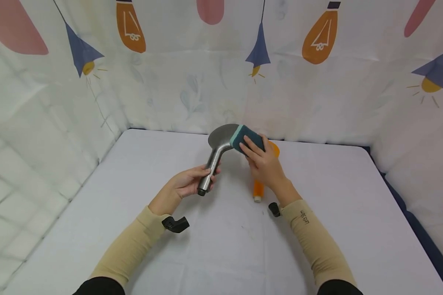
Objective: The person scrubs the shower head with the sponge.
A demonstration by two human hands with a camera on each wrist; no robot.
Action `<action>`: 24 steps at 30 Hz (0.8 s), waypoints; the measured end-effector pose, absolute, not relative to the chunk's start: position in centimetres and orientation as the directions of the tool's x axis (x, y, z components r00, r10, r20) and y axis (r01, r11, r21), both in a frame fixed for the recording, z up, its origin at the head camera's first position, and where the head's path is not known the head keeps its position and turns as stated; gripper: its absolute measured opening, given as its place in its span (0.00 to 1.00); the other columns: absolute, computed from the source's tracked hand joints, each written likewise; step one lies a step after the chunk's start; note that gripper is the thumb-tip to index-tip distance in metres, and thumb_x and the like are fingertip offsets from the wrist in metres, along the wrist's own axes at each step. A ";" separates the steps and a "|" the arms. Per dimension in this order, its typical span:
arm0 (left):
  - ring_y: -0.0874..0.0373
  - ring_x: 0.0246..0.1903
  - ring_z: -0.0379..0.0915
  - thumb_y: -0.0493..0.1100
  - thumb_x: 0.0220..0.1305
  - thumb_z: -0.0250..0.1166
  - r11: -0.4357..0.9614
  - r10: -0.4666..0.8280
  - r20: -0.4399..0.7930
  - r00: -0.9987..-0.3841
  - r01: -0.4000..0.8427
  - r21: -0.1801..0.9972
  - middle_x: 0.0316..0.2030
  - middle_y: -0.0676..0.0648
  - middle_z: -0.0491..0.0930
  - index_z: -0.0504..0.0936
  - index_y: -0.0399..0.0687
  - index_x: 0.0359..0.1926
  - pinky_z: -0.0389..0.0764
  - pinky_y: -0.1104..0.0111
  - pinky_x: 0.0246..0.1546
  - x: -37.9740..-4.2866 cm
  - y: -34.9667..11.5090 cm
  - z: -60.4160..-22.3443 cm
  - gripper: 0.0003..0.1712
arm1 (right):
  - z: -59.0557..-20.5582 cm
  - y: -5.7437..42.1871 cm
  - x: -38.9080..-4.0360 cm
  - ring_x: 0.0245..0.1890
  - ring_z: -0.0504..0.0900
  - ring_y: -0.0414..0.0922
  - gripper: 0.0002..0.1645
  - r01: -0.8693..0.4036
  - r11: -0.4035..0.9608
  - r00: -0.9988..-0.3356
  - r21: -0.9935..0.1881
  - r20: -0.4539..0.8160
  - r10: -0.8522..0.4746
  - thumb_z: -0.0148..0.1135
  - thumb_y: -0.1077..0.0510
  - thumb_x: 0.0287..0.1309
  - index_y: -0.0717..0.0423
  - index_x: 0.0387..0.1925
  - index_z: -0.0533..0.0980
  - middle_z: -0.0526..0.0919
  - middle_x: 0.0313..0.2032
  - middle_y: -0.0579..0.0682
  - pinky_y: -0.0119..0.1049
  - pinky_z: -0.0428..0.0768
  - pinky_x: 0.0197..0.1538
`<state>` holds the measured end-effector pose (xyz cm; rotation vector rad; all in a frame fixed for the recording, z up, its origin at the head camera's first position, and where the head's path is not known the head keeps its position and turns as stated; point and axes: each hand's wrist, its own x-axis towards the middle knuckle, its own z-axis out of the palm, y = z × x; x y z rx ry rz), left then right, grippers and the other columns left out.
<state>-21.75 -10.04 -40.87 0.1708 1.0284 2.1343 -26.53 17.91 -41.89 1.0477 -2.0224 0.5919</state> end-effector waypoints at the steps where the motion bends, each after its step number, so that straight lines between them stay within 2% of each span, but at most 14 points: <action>1: 0.61 0.39 0.77 0.35 0.83 0.37 -0.402 0.678 -0.187 -0.711 -0.572 0.715 0.50 0.51 0.76 0.49 0.39 0.79 0.82 0.68 0.40 -21.7 -10.1 -40.8 0.28 | -41.9 18.1 -26.6 0.61 0.67 0.78 0.35 -0.819 0.569 -0.387 -0.072 0.801 -0.456 0.74 0.77 0.46 0.64 0.60 0.80 0.77 0.64 0.63 0.71 0.70 0.58; 4: 0.61 0.39 0.77 0.35 0.83 0.38 -0.413 0.685 -0.177 -0.707 -0.577 0.704 0.50 0.51 0.76 0.49 0.40 0.78 0.82 0.67 0.40 -21.7 -10.2 -40.7 0.28 | -42.1 18.1 -26.4 0.62 0.66 0.77 0.36 -0.813 0.574 -0.417 -0.101 0.789 -0.452 0.75 0.76 0.47 0.64 0.61 0.79 0.75 0.65 0.63 0.72 0.69 0.58; 10: 0.61 0.38 0.77 0.35 0.83 0.37 -0.416 0.681 -0.181 -0.710 -0.578 0.702 0.51 0.50 0.76 0.58 0.43 0.73 0.82 0.67 0.40 -21.6 -10.2 -40.9 0.22 | -42.1 17.5 -26.0 0.61 0.68 0.76 0.32 -0.874 0.484 -0.333 -0.032 0.764 -0.552 0.76 0.73 0.49 0.63 0.59 0.81 0.77 0.64 0.62 0.68 0.73 0.58; 13: 0.60 0.38 0.77 0.34 0.83 0.37 -0.422 0.671 -0.190 -0.717 -0.579 0.698 0.50 0.50 0.76 0.58 0.41 0.73 0.82 0.67 0.39 -21.6 -10.1 -40.8 0.22 | -41.9 17.9 -26.1 0.61 0.68 0.78 0.34 -0.851 0.524 -0.357 -0.046 0.781 -0.512 0.75 0.75 0.47 0.64 0.59 0.80 0.77 0.64 0.64 0.70 0.72 0.59; 16: 0.59 0.37 0.76 0.34 0.83 0.36 -0.430 0.669 -0.191 -0.718 -0.584 0.688 0.50 0.49 0.76 0.53 0.40 0.76 0.82 0.67 0.39 -21.5 -10.1 -40.6 0.25 | -42.0 18.2 -26.1 0.61 0.68 0.79 0.36 -0.829 0.554 -0.384 -0.081 0.802 -0.458 0.76 0.77 0.45 0.66 0.59 0.80 0.76 0.64 0.65 0.72 0.70 0.59; 22: 0.59 0.38 0.76 0.34 0.84 0.35 -0.443 0.676 -0.180 -0.715 -0.589 0.676 0.51 0.50 0.76 0.58 0.42 0.72 0.82 0.68 0.39 -21.3 -9.9 -40.6 0.22 | -42.1 18.3 -26.0 0.60 0.68 0.79 0.37 -0.866 0.500 -0.317 -0.004 0.779 -0.541 0.78 0.75 0.44 0.65 0.60 0.80 0.76 0.63 0.65 0.71 0.72 0.57; 24: 0.59 0.39 0.76 0.35 0.84 0.36 -0.451 0.672 -0.174 -0.720 -0.584 0.675 0.51 0.50 0.76 0.60 0.43 0.71 0.82 0.68 0.40 -21.3 -9.8 -40.7 0.21 | -42.0 18.5 -26.1 0.60 0.68 0.78 0.36 -0.861 0.509 -0.328 -0.011 0.776 -0.538 0.78 0.75 0.44 0.64 0.60 0.80 0.76 0.64 0.64 0.70 0.72 0.58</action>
